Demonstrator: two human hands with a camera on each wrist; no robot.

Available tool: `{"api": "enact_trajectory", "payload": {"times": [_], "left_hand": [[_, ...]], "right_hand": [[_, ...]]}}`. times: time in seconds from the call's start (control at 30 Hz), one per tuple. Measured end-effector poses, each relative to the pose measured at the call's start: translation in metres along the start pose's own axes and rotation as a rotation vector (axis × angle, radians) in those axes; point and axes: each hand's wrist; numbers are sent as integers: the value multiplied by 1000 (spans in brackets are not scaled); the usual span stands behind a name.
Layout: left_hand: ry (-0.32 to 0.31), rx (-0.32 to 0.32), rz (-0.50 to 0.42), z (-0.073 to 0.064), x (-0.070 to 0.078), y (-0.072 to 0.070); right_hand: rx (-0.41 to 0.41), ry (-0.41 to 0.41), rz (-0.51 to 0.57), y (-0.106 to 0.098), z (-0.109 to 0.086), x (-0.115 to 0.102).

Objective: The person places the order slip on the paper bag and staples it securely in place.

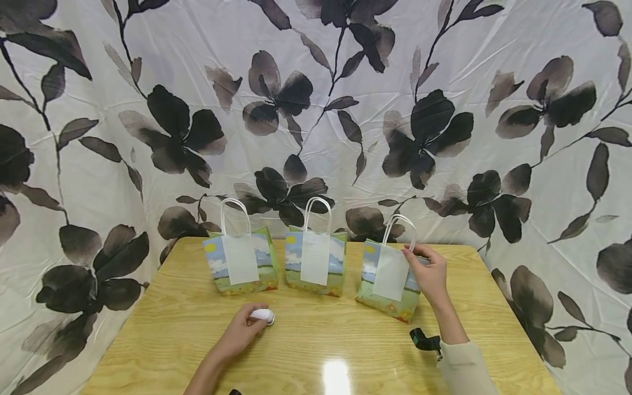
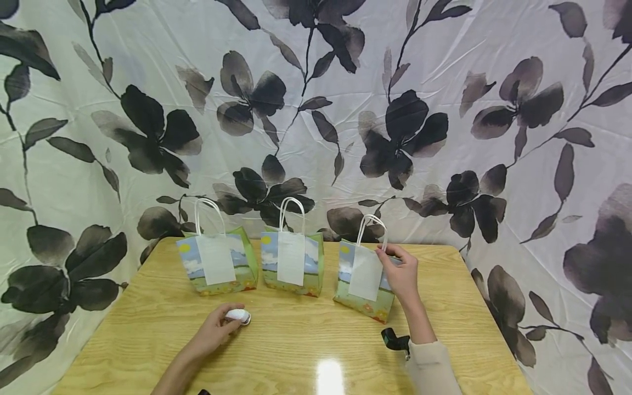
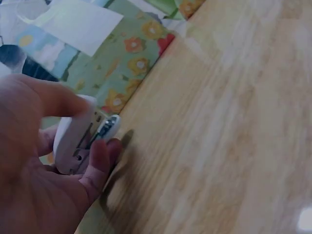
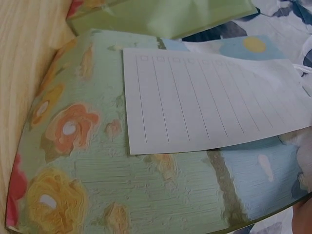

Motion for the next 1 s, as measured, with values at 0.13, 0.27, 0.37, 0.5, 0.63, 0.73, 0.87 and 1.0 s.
{"api": "enact_trajectory", "payload": {"times": [0.13,0.27,0.37,0.5,0.63,0.73,0.87,1.0], "left_hand": [[39,-1,113,-1,-4,-7],[67,31,205,-4,-6,-16],[76,33,234,-3,-7,-22],[91,53,275,-1,-10,-30],[97,72,307,-1,-12,-40],[84,74,307,-1,-15,-45],[91,71,309,-3,-20,-50],[128,73,315,-5,-25,-52]], "right_hand": [[-3,13,7,1,-1,0],[1,17,0,1,-2,0],[5,21,-6,2,-2,0],[2,23,-5,3,-2,0],[6,22,-6,4,-1,1],[9,22,-7,3,-1,1],[4,9,-3,3,-1,2],[-6,1,6,3,-1,4]]}}
Point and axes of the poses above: each hand's wrist, its own z-axis towards the middle knuckle, its own y-axis out of the palm, x = y × z, and after that the axes turned 10 degrees about y, right-handed
